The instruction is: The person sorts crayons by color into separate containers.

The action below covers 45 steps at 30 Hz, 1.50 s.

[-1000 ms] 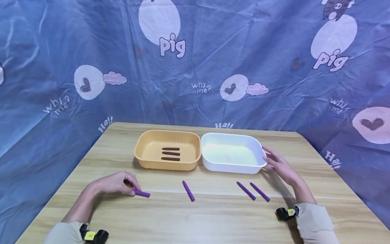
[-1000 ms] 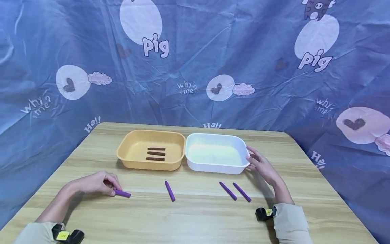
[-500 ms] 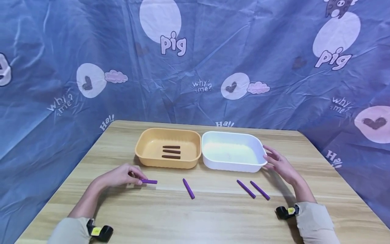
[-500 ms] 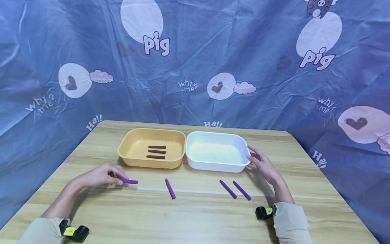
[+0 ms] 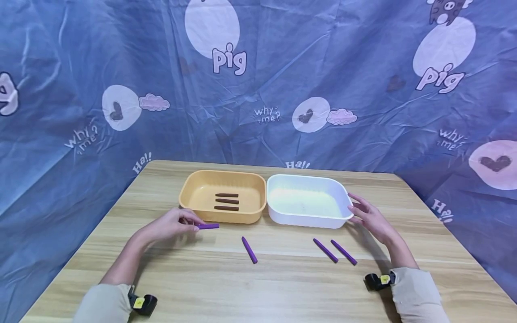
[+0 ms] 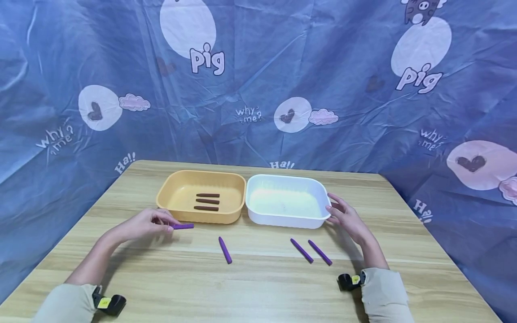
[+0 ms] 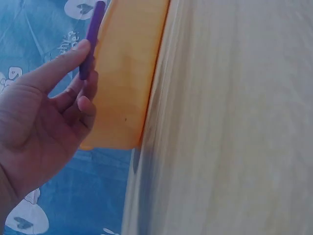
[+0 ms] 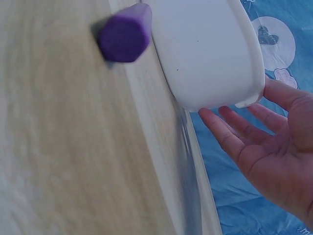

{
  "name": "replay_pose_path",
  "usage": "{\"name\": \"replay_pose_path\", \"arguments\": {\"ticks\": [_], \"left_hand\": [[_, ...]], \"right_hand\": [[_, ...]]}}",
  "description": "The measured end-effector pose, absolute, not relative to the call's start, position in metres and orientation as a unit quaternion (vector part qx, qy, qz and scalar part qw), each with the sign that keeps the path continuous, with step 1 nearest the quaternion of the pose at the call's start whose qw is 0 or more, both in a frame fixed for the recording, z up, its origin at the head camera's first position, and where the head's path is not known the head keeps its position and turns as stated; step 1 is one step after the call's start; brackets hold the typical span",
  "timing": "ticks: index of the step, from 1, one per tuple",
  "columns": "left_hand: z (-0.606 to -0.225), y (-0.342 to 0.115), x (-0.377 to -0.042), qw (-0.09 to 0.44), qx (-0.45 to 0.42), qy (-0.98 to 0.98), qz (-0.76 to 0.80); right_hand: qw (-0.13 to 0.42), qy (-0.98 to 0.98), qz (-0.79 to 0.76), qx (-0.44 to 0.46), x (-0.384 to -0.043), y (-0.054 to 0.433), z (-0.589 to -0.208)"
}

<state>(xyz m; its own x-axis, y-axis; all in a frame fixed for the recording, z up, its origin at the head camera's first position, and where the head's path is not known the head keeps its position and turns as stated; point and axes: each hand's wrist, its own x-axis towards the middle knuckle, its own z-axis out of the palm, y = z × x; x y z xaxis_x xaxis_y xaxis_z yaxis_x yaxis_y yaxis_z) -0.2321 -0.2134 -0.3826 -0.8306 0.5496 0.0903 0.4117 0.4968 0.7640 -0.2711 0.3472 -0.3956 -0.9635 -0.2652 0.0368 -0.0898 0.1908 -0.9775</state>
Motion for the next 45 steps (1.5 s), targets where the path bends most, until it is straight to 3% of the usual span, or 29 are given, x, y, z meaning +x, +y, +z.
{"name": "replay_pose_path", "arguments": {"ticks": [23, 45], "left_hand": [[-0.357, -0.155, -0.256, -0.006, 0.283, 0.87, 0.404], [-0.34, -0.085, -0.285, -0.009, 0.289, 0.864, 0.411]], "right_hand": [[0.078, 0.754, -0.643, -0.108, -0.269, 0.347, -0.398], [0.077, 0.758, -0.638, -0.109, -0.271, 0.346, -0.396]]}}
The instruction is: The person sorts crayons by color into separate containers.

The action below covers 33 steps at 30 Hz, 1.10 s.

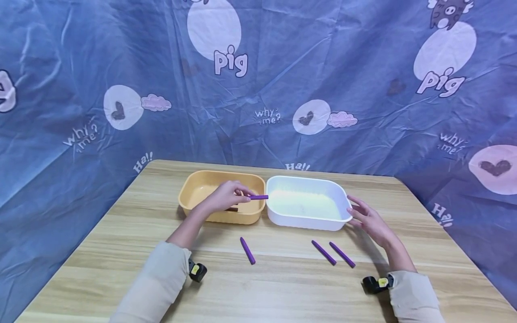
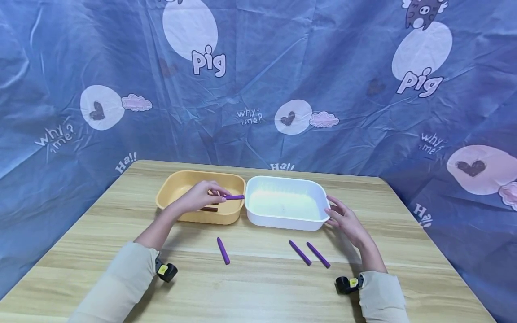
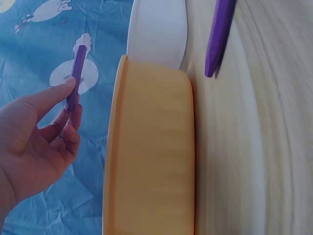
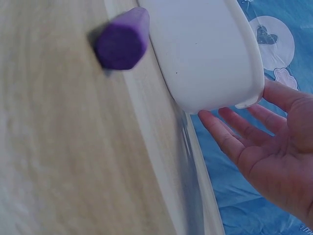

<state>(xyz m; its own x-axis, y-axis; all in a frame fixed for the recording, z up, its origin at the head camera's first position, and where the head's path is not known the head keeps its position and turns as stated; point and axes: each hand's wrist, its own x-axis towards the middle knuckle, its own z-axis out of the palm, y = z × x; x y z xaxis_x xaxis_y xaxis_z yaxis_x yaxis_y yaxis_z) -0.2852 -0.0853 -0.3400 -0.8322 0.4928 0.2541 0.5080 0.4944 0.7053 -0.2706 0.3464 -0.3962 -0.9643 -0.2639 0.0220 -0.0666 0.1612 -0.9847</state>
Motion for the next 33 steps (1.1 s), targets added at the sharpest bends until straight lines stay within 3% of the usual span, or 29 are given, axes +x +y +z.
{"name": "replay_pose_path", "arguments": {"ticks": [33], "left_hand": [[-0.35, 0.025, -0.333, -0.009, -0.286, -0.873, -0.395]], "right_hand": [[0.074, 0.742, -0.656, -0.116, -0.273, 0.348, -0.4]]}}
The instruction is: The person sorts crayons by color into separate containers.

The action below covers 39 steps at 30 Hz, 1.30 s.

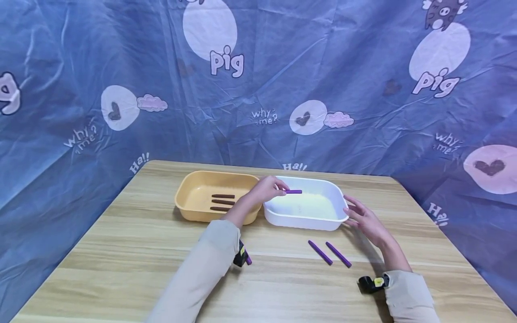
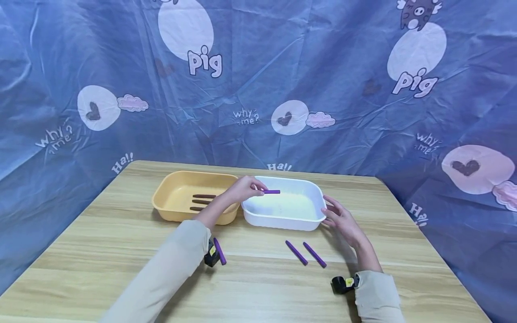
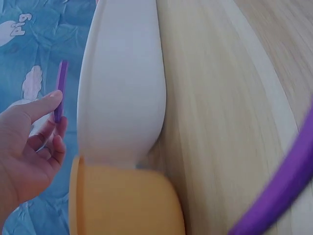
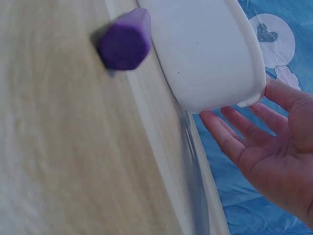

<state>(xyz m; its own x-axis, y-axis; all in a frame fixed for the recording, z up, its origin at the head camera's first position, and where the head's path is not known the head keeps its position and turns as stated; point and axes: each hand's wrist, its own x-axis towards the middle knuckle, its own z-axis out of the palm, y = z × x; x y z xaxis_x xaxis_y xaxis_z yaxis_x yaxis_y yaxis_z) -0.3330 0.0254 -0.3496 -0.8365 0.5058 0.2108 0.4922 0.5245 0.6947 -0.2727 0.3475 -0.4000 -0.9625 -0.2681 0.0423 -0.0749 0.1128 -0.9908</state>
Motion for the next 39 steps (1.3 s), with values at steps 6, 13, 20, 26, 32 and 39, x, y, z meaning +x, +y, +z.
{"name": "replay_pose_path", "arguments": {"ticks": [6, 13, 20, 26, 32, 39], "left_hand": [[-0.364, 0.047, -0.349, -0.001, 0.293, 0.874, 0.388], [-0.368, 0.068, -0.352, 0.005, 0.264, 0.884, 0.387], [-0.381, 0.083, -0.359, -0.003, 0.228, 0.89, 0.394], [-0.385, 0.092, -0.36, 0.027, 0.204, 0.897, 0.392], [-0.388, 0.099, -0.355, 0.038, 0.172, 0.908, 0.379], [-0.392, 0.103, -0.352, 0.047, 0.149, 0.925, 0.346]], "right_hand": [[0.077, 0.744, -0.655, -0.109, -0.272, 0.348, -0.4], [0.075, 0.74, -0.66, -0.106, -0.271, 0.347, -0.4], [0.077, 0.739, -0.662, -0.098, -0.272, 0.346, -0.4], [0.074, 0.742, -0.659, -0.099, -0.272, 0.349, -0.4], [0.074, 0.743, -0.658, -0.099, -0.273, 0.353, -0.401], [0.077, 0.743, -0.657, -0.101, -0.271, 0.355, -0.402]]}}
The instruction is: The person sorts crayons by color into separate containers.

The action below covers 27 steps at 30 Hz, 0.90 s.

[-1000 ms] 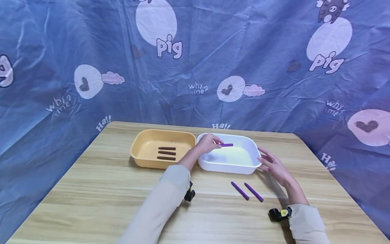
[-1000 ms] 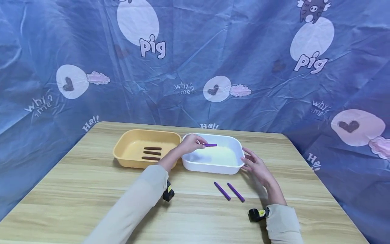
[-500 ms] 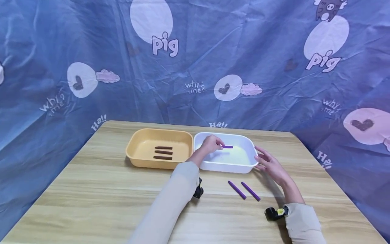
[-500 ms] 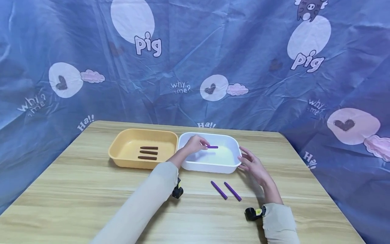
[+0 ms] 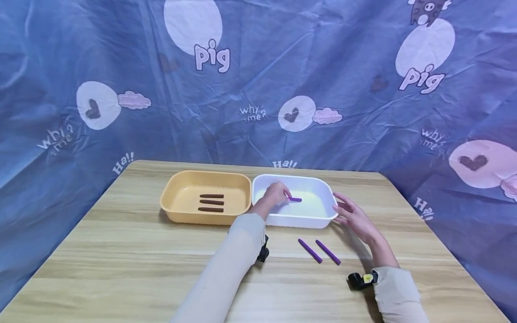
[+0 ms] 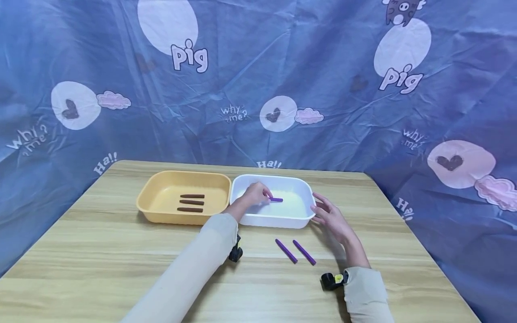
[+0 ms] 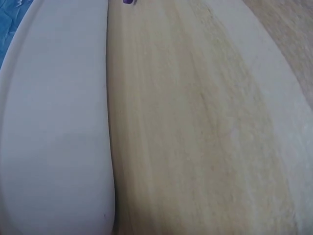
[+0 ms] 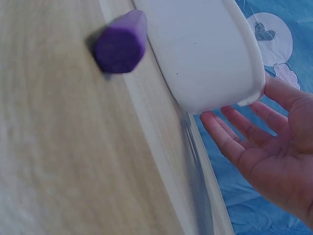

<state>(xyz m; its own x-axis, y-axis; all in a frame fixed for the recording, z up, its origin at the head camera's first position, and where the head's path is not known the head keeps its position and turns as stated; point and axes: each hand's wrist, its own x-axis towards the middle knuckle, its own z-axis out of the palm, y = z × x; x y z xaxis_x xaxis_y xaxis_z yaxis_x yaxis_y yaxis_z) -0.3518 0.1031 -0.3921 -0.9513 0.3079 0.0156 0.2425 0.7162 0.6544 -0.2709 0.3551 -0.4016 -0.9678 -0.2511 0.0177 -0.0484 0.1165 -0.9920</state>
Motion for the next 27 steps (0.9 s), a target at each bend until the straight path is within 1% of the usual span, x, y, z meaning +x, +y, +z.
{"name": "replay_pose_path", "arguments": {"ticks": [6, 12, 16, 21, 27], "left_hand": [[-0.387, 0.102, -0.353, 0.047, 0.137, 0.929, 0.34], [-0.374, 0.098, -0.349, 0.021, 0.193, 0.917, 0.348], [-0.36, 0.087, -0.339, 0.008, 0.224, 0.909, 0.351], [-0.343, 0.072, -0.322, 0.005, 0.249, 0.899, 0.361], [-0.336, 0.047, -0.3, 0.012, 0.267, 0.879, 0.396]], "right_hand": [[0.078, 0.738, -0.662, -0.105, -0.27, 0.352, -0.397], [0.083, 0.74, -0.66, -0.098, -0.268, 0.352, -0.396], [0.085, 0.742, -0.658, -0.096, -0.268, 0.352, -0.397], [0.085, 0.736, -0.664, -0.101, -0.268, 0.352, -0.398], [0.086, 0.732, -0.668, -0.106, -0.268, 0.351, -0.396]]}}
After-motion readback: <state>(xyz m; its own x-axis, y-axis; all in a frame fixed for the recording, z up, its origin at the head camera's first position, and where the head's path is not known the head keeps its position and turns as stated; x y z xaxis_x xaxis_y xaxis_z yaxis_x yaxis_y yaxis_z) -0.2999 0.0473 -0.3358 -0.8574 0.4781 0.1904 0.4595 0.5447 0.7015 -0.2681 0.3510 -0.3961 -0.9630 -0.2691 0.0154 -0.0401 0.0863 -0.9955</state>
